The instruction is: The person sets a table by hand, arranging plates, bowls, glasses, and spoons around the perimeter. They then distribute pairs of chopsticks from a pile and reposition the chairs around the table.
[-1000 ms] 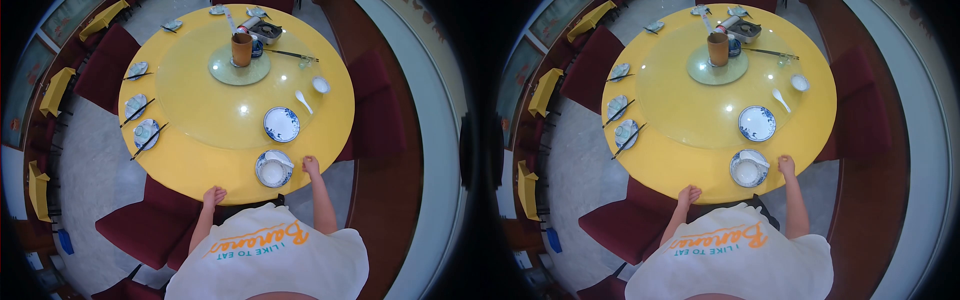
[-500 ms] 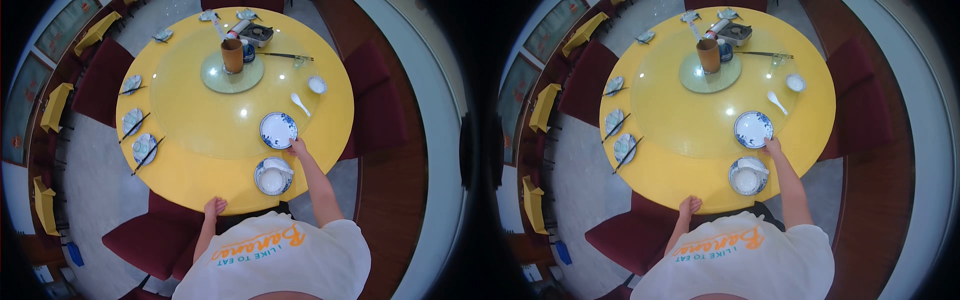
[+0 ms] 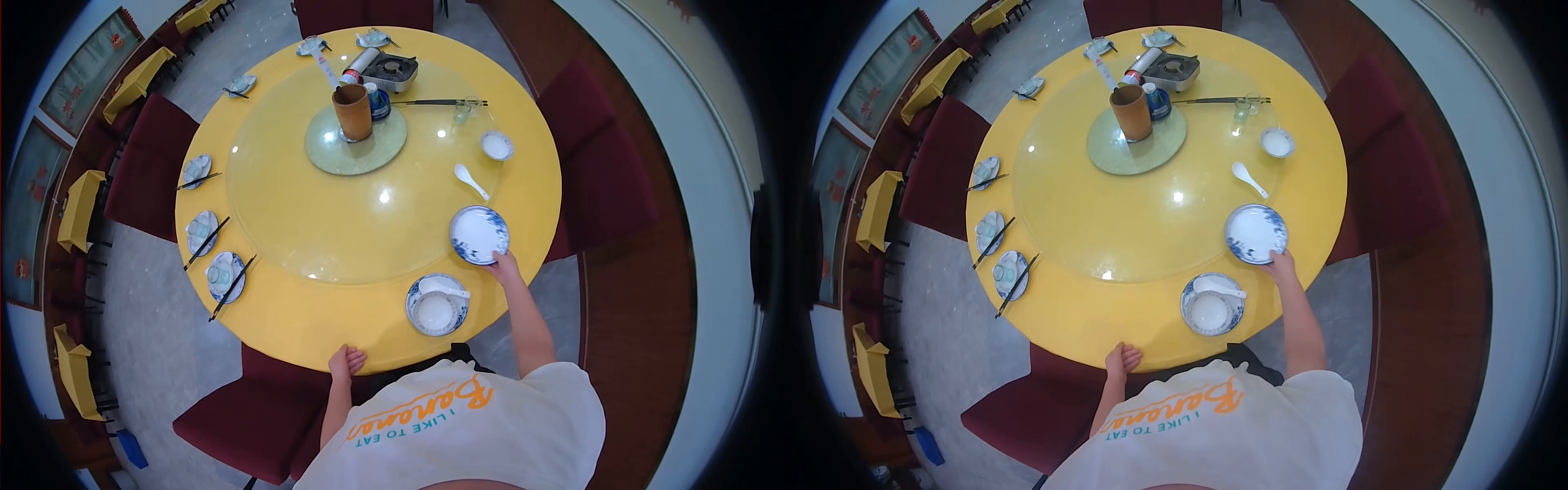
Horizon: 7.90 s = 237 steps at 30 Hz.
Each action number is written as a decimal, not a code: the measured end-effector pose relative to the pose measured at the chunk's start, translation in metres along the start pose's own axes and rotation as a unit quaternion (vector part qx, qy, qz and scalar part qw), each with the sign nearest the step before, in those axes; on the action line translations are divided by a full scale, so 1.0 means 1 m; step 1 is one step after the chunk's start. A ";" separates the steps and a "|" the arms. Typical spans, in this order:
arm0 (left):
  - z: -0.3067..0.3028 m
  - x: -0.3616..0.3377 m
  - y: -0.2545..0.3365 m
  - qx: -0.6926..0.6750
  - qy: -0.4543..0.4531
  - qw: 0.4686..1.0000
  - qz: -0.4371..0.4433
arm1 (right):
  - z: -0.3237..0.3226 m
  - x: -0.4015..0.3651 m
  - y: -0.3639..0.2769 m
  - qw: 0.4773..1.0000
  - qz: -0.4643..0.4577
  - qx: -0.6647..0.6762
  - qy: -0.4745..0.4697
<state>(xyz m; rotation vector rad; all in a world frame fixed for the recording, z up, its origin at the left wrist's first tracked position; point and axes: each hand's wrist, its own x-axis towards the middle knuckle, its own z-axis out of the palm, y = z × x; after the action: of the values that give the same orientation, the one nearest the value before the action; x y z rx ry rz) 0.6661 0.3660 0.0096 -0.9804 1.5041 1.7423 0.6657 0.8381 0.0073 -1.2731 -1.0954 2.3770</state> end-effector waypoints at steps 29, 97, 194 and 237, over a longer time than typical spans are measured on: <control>0.001 -0.002 0.003 0.021 0.011 0.999 -0.025 | -0.018 0.082 -0.058 0.774 -0.083 -0.437 0.451; -0.010 0.008 -0.003 0.031 -0.056 0.998 -0.028 | -0.045 0.073 -0.044 0.722 -0.269 -0.575 0.276; -0.047 0.005 -0.046 0.089 -0.155 0.980 0.089 | -0.001 -0.101 0.073 0.674 0.022 -0.720 0.163; 0.194 -0.034 -0.115 0.343 0.426 0.820 0.166 | 0.040 0.064 -0.078 0.461 -0.459 -0.737 -0.184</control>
<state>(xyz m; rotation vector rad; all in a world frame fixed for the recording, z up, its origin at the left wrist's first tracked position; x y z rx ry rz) 0.7547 0.5752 -0.0077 -1.1826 2.7422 0.7404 0.5855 0.9045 0.0362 0.1084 -3.0410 0.3856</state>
